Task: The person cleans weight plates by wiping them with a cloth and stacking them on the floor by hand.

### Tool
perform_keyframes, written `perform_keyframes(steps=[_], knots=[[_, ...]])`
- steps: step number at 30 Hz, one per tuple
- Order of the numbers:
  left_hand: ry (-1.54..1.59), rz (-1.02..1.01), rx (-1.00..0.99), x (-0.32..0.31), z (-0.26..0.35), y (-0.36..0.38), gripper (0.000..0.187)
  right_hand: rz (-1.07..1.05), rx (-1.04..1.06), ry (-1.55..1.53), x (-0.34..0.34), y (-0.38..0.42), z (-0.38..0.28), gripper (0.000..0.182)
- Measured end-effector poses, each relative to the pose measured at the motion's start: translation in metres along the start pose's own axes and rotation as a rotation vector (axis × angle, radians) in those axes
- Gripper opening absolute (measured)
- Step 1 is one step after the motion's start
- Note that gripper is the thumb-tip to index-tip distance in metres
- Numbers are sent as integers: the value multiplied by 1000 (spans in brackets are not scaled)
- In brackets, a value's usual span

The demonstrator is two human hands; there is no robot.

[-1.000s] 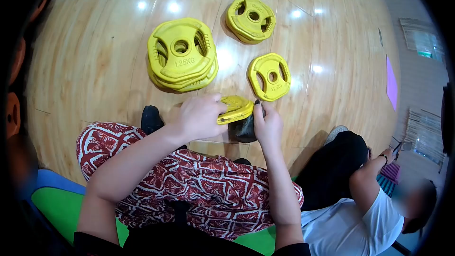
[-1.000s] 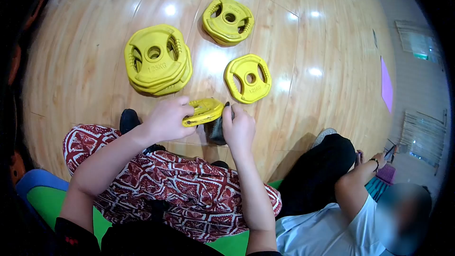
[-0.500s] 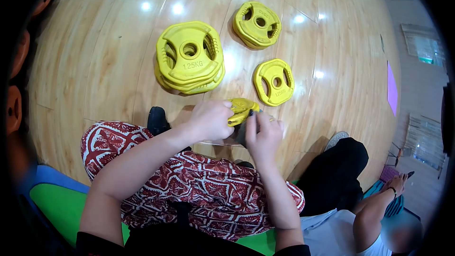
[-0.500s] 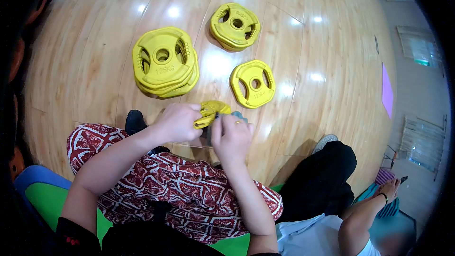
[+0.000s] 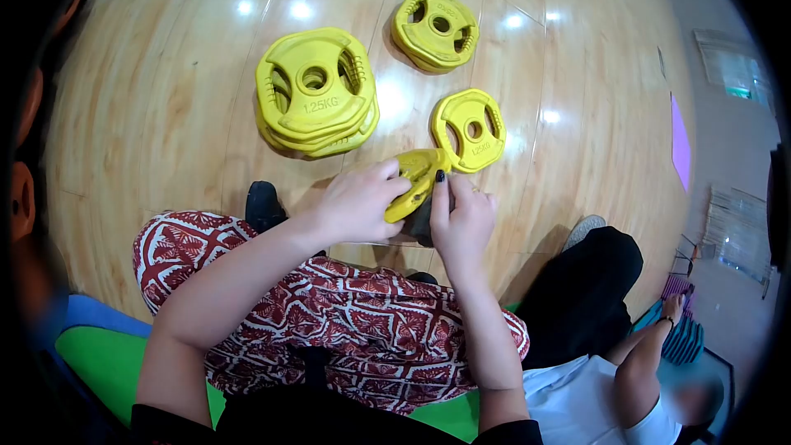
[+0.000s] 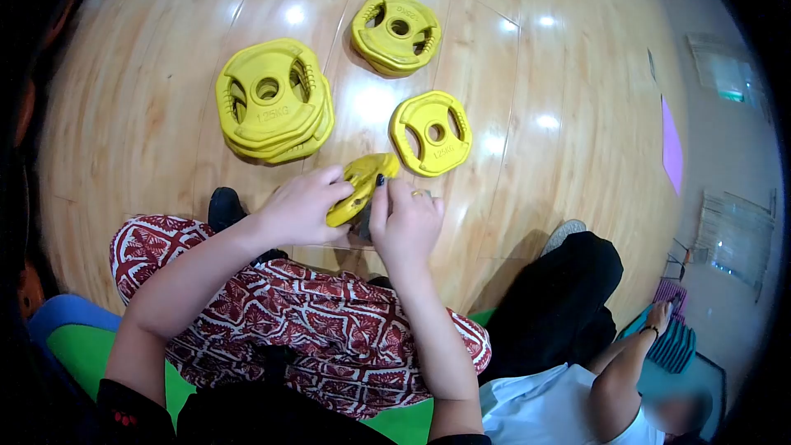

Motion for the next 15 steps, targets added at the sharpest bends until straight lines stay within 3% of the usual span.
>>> perform_keyframes(steps=[5,9,15], knots=[[173,67,8,-10,-10,1,31,-37,22,-49,4,1,0,16],[300,15,62,-10,-13,1,30,54,228,-132,9,12,-24,14],[226,17,37,-8,-6,-2,28,-2,62,-65,2,2,-2,15]])
Point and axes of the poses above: each hand's wrist, its own y-axis away from the middle knuckle, its own x-axis out of the back of the hand, z = x × y, the point moved 1 cm from there along -y, towards the middle knuckle, and after that the axes turned 14 degrees about y, right-handed, at the moved point
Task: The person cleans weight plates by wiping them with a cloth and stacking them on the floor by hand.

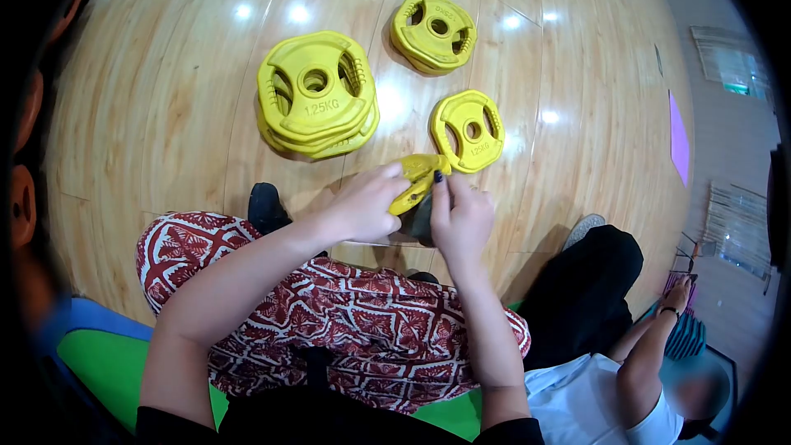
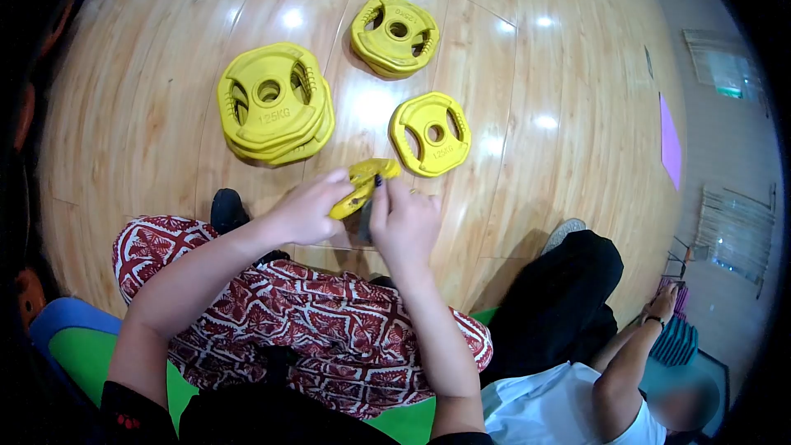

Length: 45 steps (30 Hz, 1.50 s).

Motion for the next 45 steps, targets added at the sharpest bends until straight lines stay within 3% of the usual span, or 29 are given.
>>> perform_keyframes(steps=[2,6,8,12,14,17,21,25,29,32,34,35,37,38,40,41,45], knots=[[-1,39,-39,1,1,-2,26,-54,-78,38,1,-6,6,16],[-32,-19,-12,0,-3,1,26,-32,131,5,8,11,-24,15],[-28,-30,-7,0,-6,2,26,-18,115,-18,7,12,-27,14],[-106,-55,-43,-2,-4,0,26,-77,-56,24,0,1,7,17],[-127,-59,-72,1,-3,-2,27,-88,-354,-108,-4,-7,35,21],[-164,-157,-20,1,2,4,25,-51,-505,-311,8,-12,59,25],[-390,-256,-215,-2,7,5,24,-49,-558,-415,24,-16,71,27],[-488,-282,-361,-7,8,12,27,-210,-560,-364,16,-15,74,27],[-476,-270,-350,1,15,11,21,-444,-478,-192,-10,-10,78,31],[-583,-137,-424,8,18,9,33,-571,-408,-52,-25,-3,67,33],[-503,176,-293,10,24,9,60,-635,-317,-16,-31,-1,53,30],[-509,174,-296,8,15,8,60,-646,-269,-67,-35,1,50,27],[-268,378,46,5,-13,7,83,-659,-258,-58,-39,2,48,27],[-277,378,46,6,-18,9,83,-676,-246,-41,-42,3,46,27],[139,179,62,6,-16,9,92,-662,-217,-44,-43,4,46,26],[216,143,177,5,-12,14,99,-697,-211,-21,-43,5,45,25],[545,60,169,7,-16,15,103,-732,-226,30,-47,8,44,26]])
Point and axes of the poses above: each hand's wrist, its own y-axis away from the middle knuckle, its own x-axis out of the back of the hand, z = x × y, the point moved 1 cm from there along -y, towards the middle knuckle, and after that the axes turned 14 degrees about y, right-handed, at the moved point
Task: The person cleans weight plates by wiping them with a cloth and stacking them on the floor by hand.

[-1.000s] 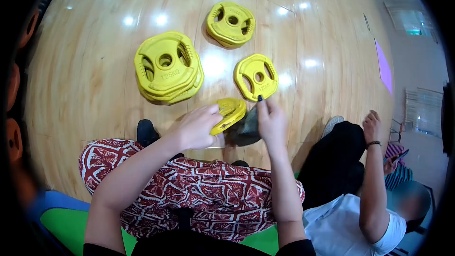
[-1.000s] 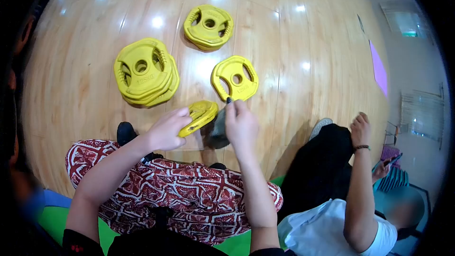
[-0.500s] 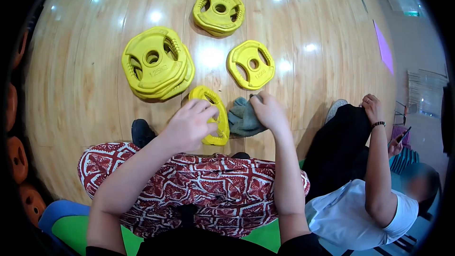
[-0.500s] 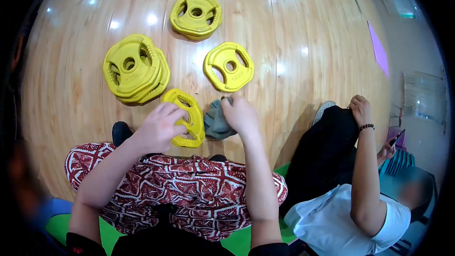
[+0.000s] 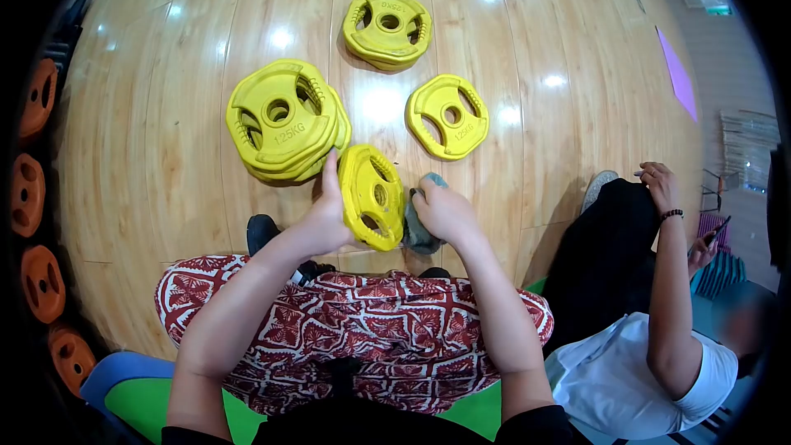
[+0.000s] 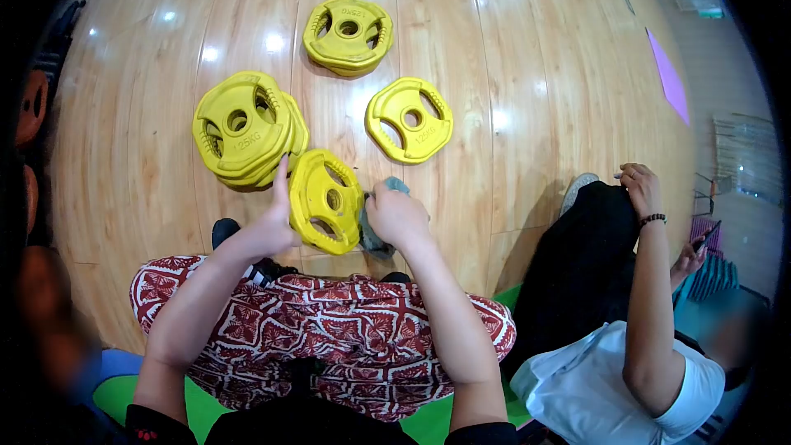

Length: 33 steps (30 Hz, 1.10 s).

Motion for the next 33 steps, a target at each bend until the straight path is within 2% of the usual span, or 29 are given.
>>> perform_keyframes(steps=[2,3,4,5,6,7,9,10,13,14,15,17,19,22,23,25,27,30,31,33], knots=[[184,132,236,6,6,-3,92,69,-8,-70,6,-1,0,26],[182,133,235,9,12,-8,92,137,-13,-139,11,-1,-2,27],[273,117,325,13,19,-13,87,140,-9,-139,13,1,-4,27],[362,102,414,16,22,-16,82,344,33,-307,17,3,-8,24],[290,104,375,16,17,-19,75,546,74,-476,20,6,-13,23],[288,109,374,19,13,-20,75,545,78,-479,22,8,-17,23],[165,75,317,18,16,-23,76,776,368,-378,26,14,-29,24],[163,77,320,15,23,-23,76,811,421,-286,22,17,-36,26],[152,28,384,11,31,-23,78,633,508,-59,7,21,-49,25],[71,-18,285,12,20,-24,81,629,504,-62,5,21,-48,25],[-7,-62,186,12,17,-24,83,649,444,-38,7,20,-45,24],[22,-54,224,10,14,-23,86,613,265,-65,8,7,-38,19],[105,-68,268,6,14,-23,85,745,55,-211,9,-3,-30,18],[93,-101,235,2,19,-20,85,675,114,-165,10,13,-45,21],[76,-82,240,2,19,-20,85,698,276,-122,11,21,-53,21],[8,-83,228,6,15,-19,85,715,393,-135,7,27,-59,20],[-88,-123,222,11,7,-20,84,723,275,-121,6,14,-47,20],[81,-140,207,2,15,-20,84,699,41,-195,6,-1,-34,18],[158,-156,207,2,17,-21,84,706,42,-197,7,2,-37,18],[96,-131,241,3,27,-21,85,658,141,-187,3,15,-52,18]])
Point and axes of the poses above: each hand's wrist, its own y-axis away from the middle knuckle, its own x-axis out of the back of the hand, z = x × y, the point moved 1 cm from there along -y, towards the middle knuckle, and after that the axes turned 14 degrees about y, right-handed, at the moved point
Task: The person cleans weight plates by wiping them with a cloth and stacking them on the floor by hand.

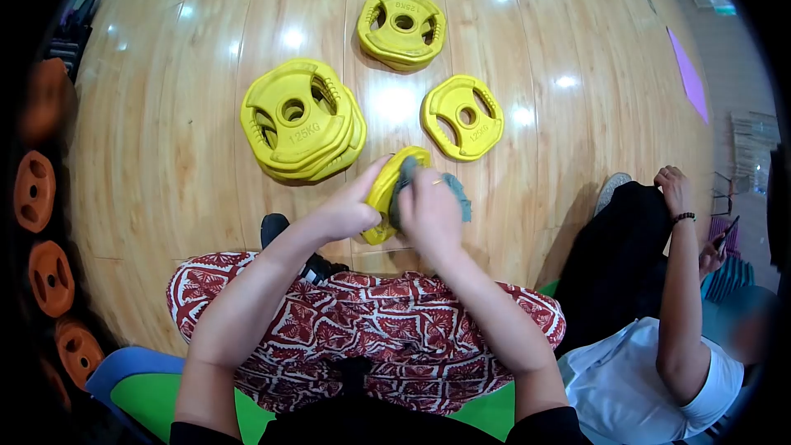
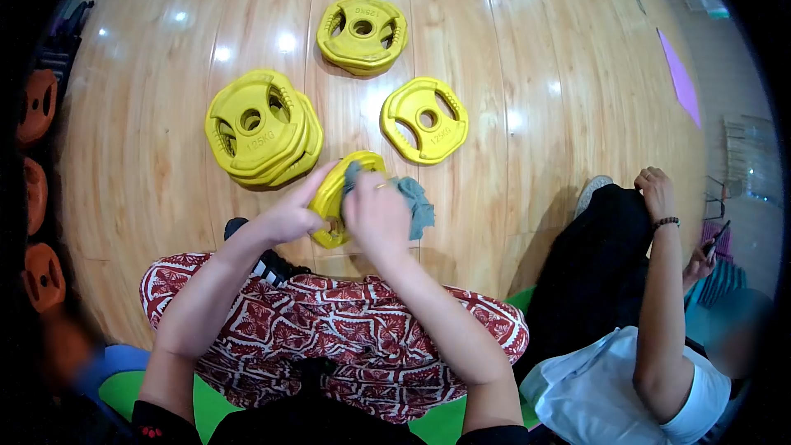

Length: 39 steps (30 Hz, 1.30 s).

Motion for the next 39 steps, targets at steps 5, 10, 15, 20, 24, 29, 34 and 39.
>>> perform_keyframes(steps=[5,10,15,20,24,29,34,39], knots=[[-15,56,54,5,-7,1,86,42,312,-22,-1,4,-4,15],[96,6,-12,8,-21,-4,84,-15,-158,68,-1,-16,34,19],[-317,91,-110,0,-20,5,72,87,110,-21,10,-1,-2,19],[-432,104,-21,1,-14,4,71,62,22,-11,10,-8,8,18],[-323,94,-45,2,-14,3,66,-85,-171,-154,4,-16,32,21],[-103,176,81,22,-30,-9,57,-64,-223,-179,5,-15,32,27],[92,264,168,18,-21,-6,45,72,-516,-176,30,-31,66,26],[10,318,50,33,-51,-12,39,209,-206,-5,21,-21,53,23]])
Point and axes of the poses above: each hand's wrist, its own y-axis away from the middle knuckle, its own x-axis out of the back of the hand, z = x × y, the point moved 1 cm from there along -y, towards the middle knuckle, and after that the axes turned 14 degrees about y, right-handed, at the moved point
